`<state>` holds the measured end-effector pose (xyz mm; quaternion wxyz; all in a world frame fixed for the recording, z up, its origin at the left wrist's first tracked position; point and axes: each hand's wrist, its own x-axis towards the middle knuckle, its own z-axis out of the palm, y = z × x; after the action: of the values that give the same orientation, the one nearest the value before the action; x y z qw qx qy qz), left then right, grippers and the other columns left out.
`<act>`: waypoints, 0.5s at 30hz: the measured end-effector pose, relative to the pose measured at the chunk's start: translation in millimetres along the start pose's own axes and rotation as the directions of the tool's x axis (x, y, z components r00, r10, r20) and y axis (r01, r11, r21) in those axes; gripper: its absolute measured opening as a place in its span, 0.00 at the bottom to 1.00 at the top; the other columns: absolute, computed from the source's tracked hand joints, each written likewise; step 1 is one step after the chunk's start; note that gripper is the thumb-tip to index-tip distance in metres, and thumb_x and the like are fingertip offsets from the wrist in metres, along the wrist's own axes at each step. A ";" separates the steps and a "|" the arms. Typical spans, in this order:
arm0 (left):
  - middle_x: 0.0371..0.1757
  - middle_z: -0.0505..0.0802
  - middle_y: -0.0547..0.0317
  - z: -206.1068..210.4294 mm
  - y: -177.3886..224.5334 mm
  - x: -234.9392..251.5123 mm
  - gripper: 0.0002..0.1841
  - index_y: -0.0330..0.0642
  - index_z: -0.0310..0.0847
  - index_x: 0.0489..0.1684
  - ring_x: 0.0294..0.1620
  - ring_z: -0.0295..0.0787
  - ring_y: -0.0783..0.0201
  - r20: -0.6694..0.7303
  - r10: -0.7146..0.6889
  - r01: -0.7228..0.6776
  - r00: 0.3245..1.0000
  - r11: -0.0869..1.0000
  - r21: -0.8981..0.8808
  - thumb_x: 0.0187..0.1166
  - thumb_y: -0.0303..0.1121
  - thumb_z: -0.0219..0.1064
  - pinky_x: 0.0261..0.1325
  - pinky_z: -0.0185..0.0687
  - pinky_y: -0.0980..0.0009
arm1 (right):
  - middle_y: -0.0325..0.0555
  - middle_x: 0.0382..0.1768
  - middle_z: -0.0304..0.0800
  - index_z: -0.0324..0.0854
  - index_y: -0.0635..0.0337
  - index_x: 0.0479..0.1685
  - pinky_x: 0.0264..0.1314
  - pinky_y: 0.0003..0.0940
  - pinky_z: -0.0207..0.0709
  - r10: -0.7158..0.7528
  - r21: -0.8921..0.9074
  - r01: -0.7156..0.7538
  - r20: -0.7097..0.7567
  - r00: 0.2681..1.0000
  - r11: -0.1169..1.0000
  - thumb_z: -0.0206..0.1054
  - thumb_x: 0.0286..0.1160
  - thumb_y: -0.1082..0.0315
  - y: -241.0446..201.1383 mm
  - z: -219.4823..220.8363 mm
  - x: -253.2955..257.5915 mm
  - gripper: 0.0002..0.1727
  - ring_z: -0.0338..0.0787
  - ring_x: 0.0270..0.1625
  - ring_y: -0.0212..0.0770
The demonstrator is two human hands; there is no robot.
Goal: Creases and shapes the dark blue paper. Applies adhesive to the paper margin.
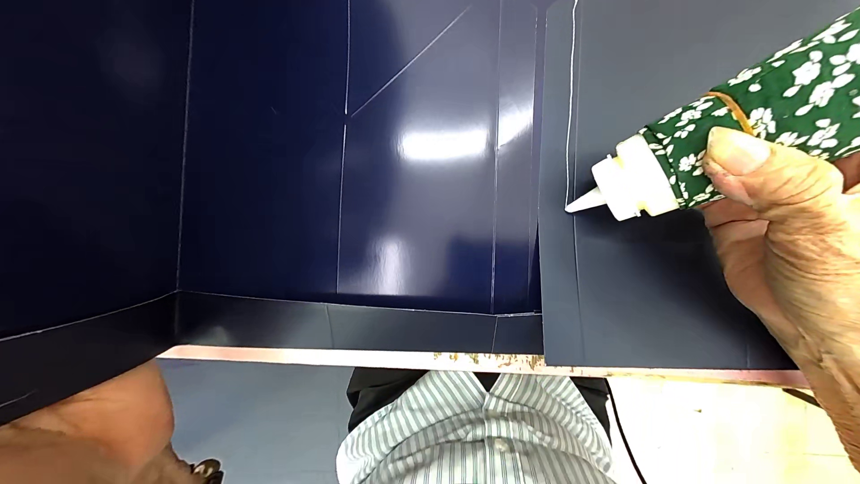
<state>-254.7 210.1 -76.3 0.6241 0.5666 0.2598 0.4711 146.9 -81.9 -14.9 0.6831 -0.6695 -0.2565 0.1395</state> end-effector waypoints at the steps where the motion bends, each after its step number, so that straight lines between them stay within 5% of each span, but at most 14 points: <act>1: 0.51 0.92 0.54 -6.0 -1.7 -0.6 0.11 0.37 0.85 0.49 0.62 0.87 0.60 0.006 -0.001 0.001 1.000 1.000 0.005 0.85 0.27 0.55 0.75 0.77 0.56 | 0.39 0.55 0.91 0.68 0.56 0.66 0.64 0.36 0.92 -0.001 -0.005 0.001 0.001 1.000 1.000 0.79 0.69 0.68 0.6 -0.9 -2.8 0.29 0.94 0.57 0.38; 8: 0.51 0.92 0.54 -12.5 -2.7 -7.0 0.13 0.36 0.84 0.50 0.62 0.87 0.61 -0.045 0.006 -0.004 0.999 0.999 0.044 0.86 0.30 0.53 0.75 0.77 0.56 | 0.45 0.54 0.93 0.70 0.60 0.66 0.62 0.41 0.93 0.011 -0.065 -0.010 0.010 1.000 0.998 0.82 0.66 0.68 3.1 -13.9 -21.1 0.31 0.96 0.55 0.46; 11: 0.55 0.91 0.54 -5.1 2.5 -3.1 0.14 0.37 0.82 0.54 0.65 0.85 0.62 0.052 0.019 -0.023 0.998 0.997 0.074 0.88 0.31 0.50 0.76 0.76 0.58 | 0.44 0.53 0.93 0.71 0.59 0.66 0.60 0.40 0.94 0.013 -0.077 -0.013 0.010 1.000 0.997 0.82 0.64 0.68 2.3 -16.5 -29.5 0.31 0.96 0.54 0.45; 15: 0.41 0.94 0.65 74.0 21.7 6.9 0.09 0.46 0.87 0.40 0.52 0.91 0.72 0.009 0.040 -0.040 0.999 0.991 0.128 0.85 0.30 0.59 0.65 0.83 0.72 | 0.41 0.53 0.93 0.70 0.56 0.66 0.59 0.38 0.94 0.036 -0.097 -0.036 -0.004 0.999 0.995 0.84 0.61 0.67 0.8 -20.2 -45.6 0.34 0.96 0.54 0.42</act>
<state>-194.6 180.1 -37.7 0.5776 0.6123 0.2760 0.4640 120.1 -123.3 -22.6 0.6474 -0.7066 -0.2501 0.1383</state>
